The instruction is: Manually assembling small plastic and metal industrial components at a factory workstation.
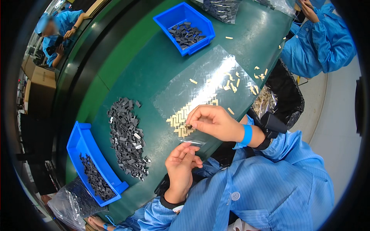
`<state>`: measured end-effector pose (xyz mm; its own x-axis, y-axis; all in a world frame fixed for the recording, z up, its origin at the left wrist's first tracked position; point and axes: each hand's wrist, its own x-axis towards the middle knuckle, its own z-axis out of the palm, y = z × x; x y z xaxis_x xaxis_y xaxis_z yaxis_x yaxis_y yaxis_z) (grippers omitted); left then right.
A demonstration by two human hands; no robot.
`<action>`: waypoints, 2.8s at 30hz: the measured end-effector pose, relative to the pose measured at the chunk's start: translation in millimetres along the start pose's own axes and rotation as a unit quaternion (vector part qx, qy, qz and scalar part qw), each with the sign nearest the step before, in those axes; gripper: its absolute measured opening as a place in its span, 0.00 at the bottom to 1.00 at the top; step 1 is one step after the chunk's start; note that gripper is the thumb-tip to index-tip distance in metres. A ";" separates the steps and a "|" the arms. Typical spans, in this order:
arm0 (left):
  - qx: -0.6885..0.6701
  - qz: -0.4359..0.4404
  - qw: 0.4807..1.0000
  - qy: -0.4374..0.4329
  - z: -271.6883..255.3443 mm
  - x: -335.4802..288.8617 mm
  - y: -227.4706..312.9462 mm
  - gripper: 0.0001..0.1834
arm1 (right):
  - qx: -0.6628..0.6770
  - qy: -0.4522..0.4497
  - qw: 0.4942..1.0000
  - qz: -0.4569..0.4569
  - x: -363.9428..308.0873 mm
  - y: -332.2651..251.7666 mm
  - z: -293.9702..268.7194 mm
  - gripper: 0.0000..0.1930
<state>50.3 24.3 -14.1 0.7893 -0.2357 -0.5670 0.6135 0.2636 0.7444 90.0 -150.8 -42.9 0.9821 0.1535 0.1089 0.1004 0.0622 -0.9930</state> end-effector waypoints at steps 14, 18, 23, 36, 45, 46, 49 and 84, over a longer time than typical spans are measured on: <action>0.210 0.233 0.949 -0.023 11.0 -19.2 16.2 0.13 | -0.178 0.036 0.915 -0.361 -11.0 -15.4 8.6 0.08; 0.147 0.226 0.961 -0.062 14.2 -14.8 12.4 0.12 | -0.226 0.041 0.894 -0.386 -14.1 -20.5 8.5 0.09; 0.080 0.229 0.966 -0.084 12.7 -17.6 17.8 0.10 | -0.165 -0.002 0.935 -0.314 -19.3 -41.3 5.8 0.08; 0.161 0.232 0.958 -0.045 23.3 -25.7 33.0 0.07 | -0.185 -0.018 0.948 -0.259 -17.9 -59.6 -0.7 0.06; 0.311 0.320 0.894 -0.041 21.7 -25.3 33.7 0.05 | -0.278 -0.038 0.928 -0.246 -17.2 -68.9 -2.7 0.04; 0.292 0.300 0.907 -0.047 21.7 -26.7 34.0 0.05 | -0.278 -0.038 0.928 -0.246 -16.6 -67.7 -3.7 0.04; 0.203 0.247 0.946 -0.059 19.7 -26.9 34.3 0.06 | -0.242 -0.011 0.956 -0.166 -10.8 -64.6 -19.2 0.03; 0.149 0.338 0.929 0.007 34.1 -22.7 34.6 0.06 | 0.050 0.004 0.998 -0.037 -23.1 -65.8 13.2 0.06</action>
<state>52.8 6.9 36.6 0.9932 -0.0982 0.0632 -0.0558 0.0766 0.9955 58.6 -145.5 20.5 0.9739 0.1380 0.1803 0.1559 0.1710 -0.9729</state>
